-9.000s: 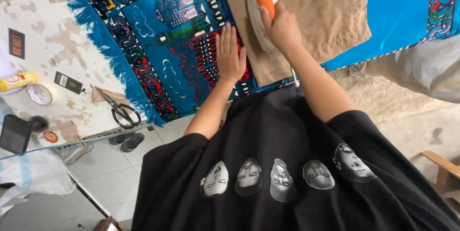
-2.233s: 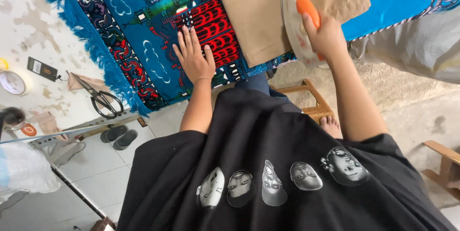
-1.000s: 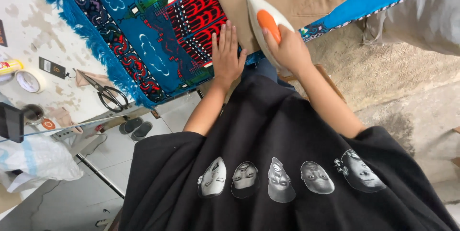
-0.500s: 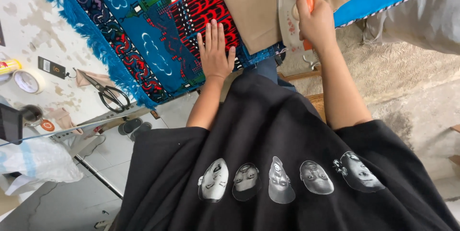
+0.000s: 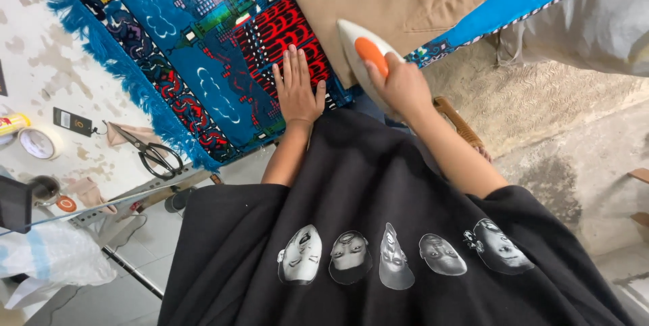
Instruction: Ironing a pair of tan pants on a patterned mat using a steam iron and a spray bottle for moisture.
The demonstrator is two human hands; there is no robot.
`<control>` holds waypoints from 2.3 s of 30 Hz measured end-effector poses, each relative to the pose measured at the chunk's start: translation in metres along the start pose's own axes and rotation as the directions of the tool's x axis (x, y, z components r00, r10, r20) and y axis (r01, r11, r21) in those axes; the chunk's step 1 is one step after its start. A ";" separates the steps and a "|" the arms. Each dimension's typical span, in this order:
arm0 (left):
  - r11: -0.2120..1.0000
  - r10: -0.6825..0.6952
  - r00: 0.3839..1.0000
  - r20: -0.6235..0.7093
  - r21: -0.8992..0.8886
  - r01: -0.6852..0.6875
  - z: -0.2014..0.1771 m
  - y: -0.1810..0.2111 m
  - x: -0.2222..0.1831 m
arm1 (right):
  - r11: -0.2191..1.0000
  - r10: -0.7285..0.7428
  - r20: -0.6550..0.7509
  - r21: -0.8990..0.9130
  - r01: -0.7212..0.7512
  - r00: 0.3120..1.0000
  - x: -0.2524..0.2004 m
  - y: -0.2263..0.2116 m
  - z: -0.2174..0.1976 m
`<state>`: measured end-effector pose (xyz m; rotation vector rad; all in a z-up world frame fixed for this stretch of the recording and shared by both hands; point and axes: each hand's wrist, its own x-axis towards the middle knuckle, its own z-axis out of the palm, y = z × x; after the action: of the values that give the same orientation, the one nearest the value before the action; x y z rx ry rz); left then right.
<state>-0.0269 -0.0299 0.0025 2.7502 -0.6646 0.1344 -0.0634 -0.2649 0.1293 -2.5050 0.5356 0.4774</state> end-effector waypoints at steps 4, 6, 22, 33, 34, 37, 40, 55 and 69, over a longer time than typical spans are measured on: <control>1.000 0.008 1.000 0.003 -0.025 -0.008 -0.002 0.001 0.001 | 0.995 -0.032 -0.169 -0.099 0.015 0.985 0.090 0.027 -0.014; 1.000 0.024 1.000 -0.010 0.000 -0.024 0.000 -0.001 0.002 | 0.989 -0.104 -0.348 -0.131 0.061 0.932 0.149 0.050 -0.022; 1.000 0.009 0.999 -0.035 -0.009 -0.010 -0.011 -0.002 0.015 | 0.992 -0.005 -0.095 -0.126 -0.007 0.995 0.135 0.061 -0.065; 0.995 -0.084 0.977 0.196 -0.035 0.092 -0.025 0.002 0.014 | 1.000 0.014 -0.297 -0.002 -0.015 0.955 0.248 0.016 -0.105; 0.994 -0.096 0.977 0.190 -0.031 0.103 -0.029 0.006 0.019 | 1.000 0.000 -0.293 -0.005 -0.002 0.956 0.240 0.019 -0.113; 0.980 -0.145 0.976 0.164 -0.114 0.165 -0.036 0.022 0.023 | 0.997 -0.015 -0.164 -0.082 0.001 0.986 0.196 0.044 -0.119; 0.966 -0.227 0.974 0.024 -0.122 0.228 -0.023 0.045 0.042 | 0.973 -0.133 -0.284 -0.218 0.072 0.949 0.144 0.093 -0.104; 0.995 -0.050 0.999 0.006 -0.091 0.050 0.016 0.105 0.080 | 0.994 -0.104 -0.335 -0.069 0.086 0.936 0.300 0.076 -0.129; 0.984 -0.173 0.982 -0.074 -0.068 0.168 0.027 0.111 0.063 | 0.988 -0.130 -0.142 -0.097 0.117 0.981 0.160 0.122 -0.119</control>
<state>-0.0215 -0.1591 0.0176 2.7118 -0.4033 0.1817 0.0446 -0.4710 0.1038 -2.6540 0.4190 0.2748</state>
